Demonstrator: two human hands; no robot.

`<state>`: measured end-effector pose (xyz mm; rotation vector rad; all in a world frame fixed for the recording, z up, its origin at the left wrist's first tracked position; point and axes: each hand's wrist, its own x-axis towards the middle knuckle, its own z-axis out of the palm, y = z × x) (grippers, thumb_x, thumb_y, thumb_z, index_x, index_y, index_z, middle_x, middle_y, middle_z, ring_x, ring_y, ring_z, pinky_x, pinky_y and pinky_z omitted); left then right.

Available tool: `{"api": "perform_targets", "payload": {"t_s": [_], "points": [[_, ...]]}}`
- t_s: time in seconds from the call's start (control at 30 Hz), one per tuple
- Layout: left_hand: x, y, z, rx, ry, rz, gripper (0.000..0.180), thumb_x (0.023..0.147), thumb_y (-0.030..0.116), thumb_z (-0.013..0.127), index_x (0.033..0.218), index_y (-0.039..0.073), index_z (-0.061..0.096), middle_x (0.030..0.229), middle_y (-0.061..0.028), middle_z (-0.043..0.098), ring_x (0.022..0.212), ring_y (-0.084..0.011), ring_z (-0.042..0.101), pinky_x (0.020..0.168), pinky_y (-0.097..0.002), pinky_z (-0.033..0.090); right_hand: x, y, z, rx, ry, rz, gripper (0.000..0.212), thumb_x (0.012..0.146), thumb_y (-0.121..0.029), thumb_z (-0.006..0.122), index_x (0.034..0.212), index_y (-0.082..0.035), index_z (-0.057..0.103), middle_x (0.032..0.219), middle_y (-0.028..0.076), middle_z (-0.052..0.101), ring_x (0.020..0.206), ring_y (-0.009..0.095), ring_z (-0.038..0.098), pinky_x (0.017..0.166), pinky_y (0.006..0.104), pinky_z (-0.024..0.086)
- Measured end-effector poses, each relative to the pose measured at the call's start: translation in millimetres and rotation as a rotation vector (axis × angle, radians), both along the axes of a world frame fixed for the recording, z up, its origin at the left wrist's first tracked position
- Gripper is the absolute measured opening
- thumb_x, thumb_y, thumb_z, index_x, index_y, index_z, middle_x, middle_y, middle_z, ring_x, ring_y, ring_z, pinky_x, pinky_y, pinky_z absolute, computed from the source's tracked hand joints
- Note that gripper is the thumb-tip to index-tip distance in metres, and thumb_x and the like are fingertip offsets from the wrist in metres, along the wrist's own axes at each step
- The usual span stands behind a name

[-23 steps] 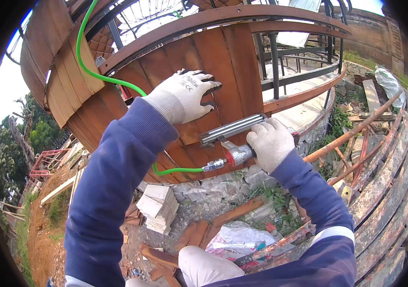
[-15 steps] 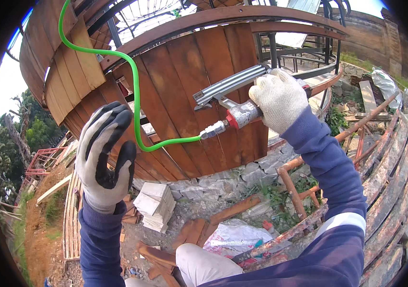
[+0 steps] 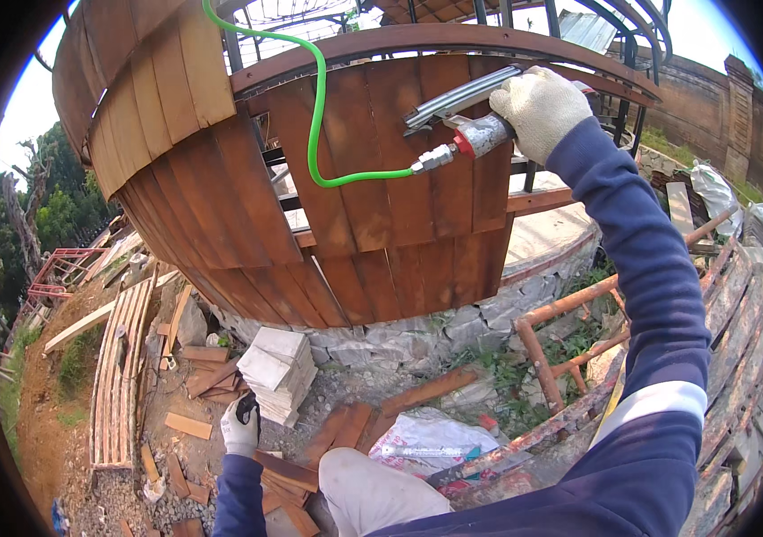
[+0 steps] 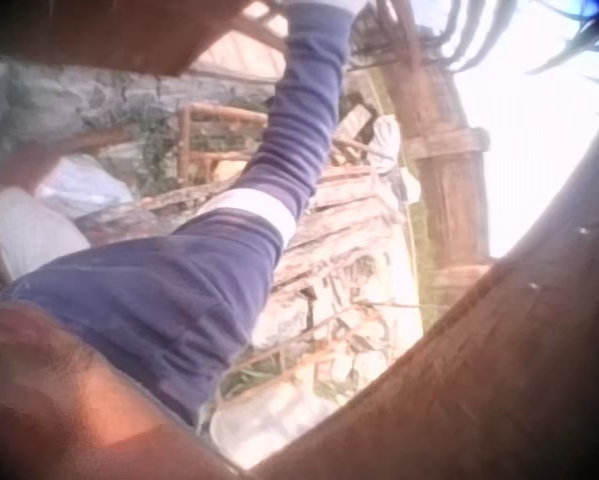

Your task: The person installs wooden siding panels onto a structure, using a pneumatic nail gun to secure them and a level to check the alignment.

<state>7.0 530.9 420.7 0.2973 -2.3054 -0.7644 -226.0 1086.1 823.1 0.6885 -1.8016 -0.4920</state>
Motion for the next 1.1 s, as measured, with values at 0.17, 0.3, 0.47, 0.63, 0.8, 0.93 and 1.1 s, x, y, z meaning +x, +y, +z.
{"api": "perform_targets", "payload": {"t_s": [0.17,0.3,0.47,0.63,0.8,0.93,1.1], "points": [[26.9,-21.7,-54.5,0.121,-0.115,0.073,0.031,0.084,0.007,0.072,0.114,0.003,0.074,0.103,-0.0145,0.074,0.097,-0.0301,0.073,0.089,-0.0368,0.056,12.6,-11.0,-5.0,-0.015,0.002,0.024,0.026,0.070,-0.009,0.078,0.094,-0.012,0.070,0.093,0.010,0.069,0.099,0.030,0.068,0.103,0.0463,0.048],[30.6,-35.1,-57.9,0.024,-0.158,0.103,0.029,0.085,0.011,0.073,0.113,0.004,0.074,0.103,-0.0155,0.074,0.096,-0.0321,0.072,0.089,-0.0388,0.056,10.5,-24.1,-3.8,0.030,-0.013,0.012,0.032,0.070,-0.011,0.079,0.100,-0.013,0.070,0.097,0.009,0.070,0.100,0.030,0.068,0.104,0.0460,0.047],[32.1,-36.0,-51.0,0.066,-0.115,0.080,0.028,0.086,0.012,0.072,0.112,0.004,0.074,0.104,-0.0162,0.073,0.097,-0.0326,0.072,0.090,-0.0393,0.056,12.6,-36.6,-4.1,0.032,-0.057,0.000,0.031,0.070,-0.011,0.078,0.099,-0.012,0.070,0.096,0.009,0.069,0.100,0.029,0.068,0.104,0.0457,0.047],[35.3,-42.3,-54.0,0.081,-0.085,0.088,0.027,0.086,0.013,0.071,0.111,0.005,0.075,0.102,-0.0157,0.074,0.095,-0.0326,0.072,0.089,-0.0394,0.056,18.5,-42.7,-1.1,0.054,0.010,0.016,0.031,0.068,-0.011,0.079,0.098,-0.012,0.069,0.095,0.009,0.068,0.099,0.030,0.067,0.103,0.0450,0.047],[35.6,-34.4,-45.9,0.081,-0.112,0.097,0.027,0.086,0.014,0.071,0.111,0.005,0.075,0.102,-0.0153,0.074,0.095,-0.0324,0.072,0.089,-0.0393,0.056,13.0,-47.2,3.1,0.036,-0.025,-0.012,0.034,0.066,-0.009,0.079,0.099,-0.012,0.069,0.097,0.008,0.068,0.100,0.031,0.067,0.102,0.0448,0.048],[38.6,-35.2,-39.0,0.068,-0.123,0.096,0.028,0.087,0.013,0.071,0.112,0.002,0.074,0.104,-0.0172,0.074,0.096,-0.0316,0.073,0.089,-0.0376,0.056,21.1,-51.4,-5.3,0.017,0.039,0.017,0.036,0.064,-0.010,0.080,0.098,-0.011,0.069,0.104,0.009,0.069,0.101,0.032,0.066,0.097,0.0442,0.050],[53.2,-40.1,-32.4,0.099,-0.091,0.061,0.028,0.087,0.012,0.071,0.114,0.002,0.072,0.106,-0.0166,0.073,0.099,-0.0327,0.071,0.091,-0.0391,0.054,55.9,-77.3,-113.3,-0.251,-0.044,0.223,0.035,0.062,-0.009,0.079,0.095,-0.009,0.067,0.106,0.010,0.067,0.100,0.034,0.065,0.089,0.0463,0.052]]}}
